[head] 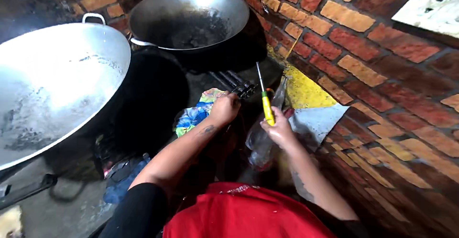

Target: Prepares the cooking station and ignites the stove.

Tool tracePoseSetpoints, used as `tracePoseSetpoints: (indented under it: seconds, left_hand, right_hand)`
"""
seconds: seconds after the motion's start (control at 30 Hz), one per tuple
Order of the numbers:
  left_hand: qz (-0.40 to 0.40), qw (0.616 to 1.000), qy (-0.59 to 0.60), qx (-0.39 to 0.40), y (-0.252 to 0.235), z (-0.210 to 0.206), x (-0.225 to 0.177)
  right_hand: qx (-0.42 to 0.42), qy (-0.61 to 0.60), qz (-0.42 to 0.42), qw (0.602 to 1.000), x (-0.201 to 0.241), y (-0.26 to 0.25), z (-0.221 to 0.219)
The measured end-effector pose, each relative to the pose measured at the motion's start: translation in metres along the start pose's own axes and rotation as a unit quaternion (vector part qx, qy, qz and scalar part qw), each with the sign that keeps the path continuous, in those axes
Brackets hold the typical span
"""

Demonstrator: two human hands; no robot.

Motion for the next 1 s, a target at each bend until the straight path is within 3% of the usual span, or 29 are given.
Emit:
tracePoseSetpoints:
  seconds: [0.1,0.23,0.33,0.47,0.57,0.8,1.0]
  left_hand:
    - [0.020,0.997,-0.061,0.043,-0.042,-0.018,0.000]
    - [0.041,0.990,-0.114,0.079,-0.063,-0.034,0.000]
    - [0.048,0.987,-0.118,0.097,-0.070,-0.038,0.001]
    - [0.053,0.981,-0.140,0.126,-0.074,-0.039,-0.001]
    - [-0.009,0.982,-0.154,0.109,-0.070,-0.040,-0.006]
    - [-0.156,0.964,-0.150,0.153,-0.061,-0.038,-0.012]
    - [-0.173,0.939,-0.247,0.168,-0.032,-0.026,-0.034]
  right_hand:
    - [0.000,0.052,0.032,0.998,0.003,-0.029,0.028]
    - [0.023,0.212,0.029,0.977,0.023,-0.064,0.044]
    - [0.031,0.287,0.051,0.956,0.036,-0.092,0.040]
    - [0.047,0.298,0.106,0.948,0.066,-0.130,0.015]
    - [0.075,0.292,0.132,0.944,0.086,-0.154,-0.014]
    - [0.096,0.292,0.146,0.940,0.116,-0.177,-0.053]
    - [0.079,0.313,0.134,0.937,0.126,-0.184,-0.074]
Point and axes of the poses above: each hand's wrist, its own y-axis away from the middle knuckle, its own z-axis out of the back of the hand, x = y × z, the point moved 7 cm from there along -y, towards the middle knuckle, and after that the axes turned 5 degrees about -z, right-handed, at the moved point
